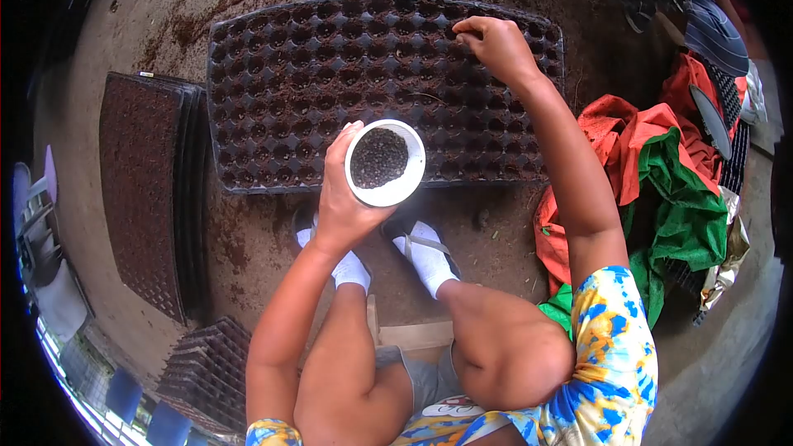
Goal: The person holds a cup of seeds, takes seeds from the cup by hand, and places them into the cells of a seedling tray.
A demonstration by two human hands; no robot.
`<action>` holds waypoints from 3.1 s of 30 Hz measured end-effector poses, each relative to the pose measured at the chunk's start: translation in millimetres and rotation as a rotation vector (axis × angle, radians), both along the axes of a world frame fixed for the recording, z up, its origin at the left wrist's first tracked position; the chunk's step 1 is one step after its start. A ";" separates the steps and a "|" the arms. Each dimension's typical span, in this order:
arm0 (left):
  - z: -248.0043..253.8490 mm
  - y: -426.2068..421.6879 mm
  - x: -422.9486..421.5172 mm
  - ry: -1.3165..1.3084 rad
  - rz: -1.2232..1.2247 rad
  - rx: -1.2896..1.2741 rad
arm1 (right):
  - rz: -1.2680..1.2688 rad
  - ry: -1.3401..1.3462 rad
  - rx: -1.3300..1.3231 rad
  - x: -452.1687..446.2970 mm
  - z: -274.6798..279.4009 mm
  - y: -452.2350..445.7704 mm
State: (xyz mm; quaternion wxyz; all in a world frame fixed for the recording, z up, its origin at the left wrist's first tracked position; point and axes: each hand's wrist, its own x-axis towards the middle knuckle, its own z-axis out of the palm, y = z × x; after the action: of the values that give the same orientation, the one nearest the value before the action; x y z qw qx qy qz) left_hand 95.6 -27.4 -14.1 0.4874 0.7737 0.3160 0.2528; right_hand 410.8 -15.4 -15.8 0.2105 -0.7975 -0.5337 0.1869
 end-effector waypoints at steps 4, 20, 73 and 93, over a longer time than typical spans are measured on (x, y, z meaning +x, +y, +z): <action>1.9 0.8 1.8 -0.009 -0.010 0.010 | -0.020 -0.054 -0.003 1.7 -3.7 1.2; 4.8 -2.3 18.1 -0.047 -0.048 0.067 | 0.726 -0.002 -0.011 -144.9 43.2 -53.3; 1.9 8.3 10.5 0.028 -0.032 0.065 | 0.515 0.031 0.032 -94.3 69.5 -38.5; 4.0 9.9 3.0 0.007 0.014 -0.050 | -0.157 0.316 -0.014 23.2 -9.3 35.1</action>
State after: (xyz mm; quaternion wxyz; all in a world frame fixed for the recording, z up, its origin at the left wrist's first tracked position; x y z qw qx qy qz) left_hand 98.6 -17.5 -10.1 0.5040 0.7599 0.3292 0.2453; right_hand 433.9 19.7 -25.1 0.3001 -0.7987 -0.4288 0.2968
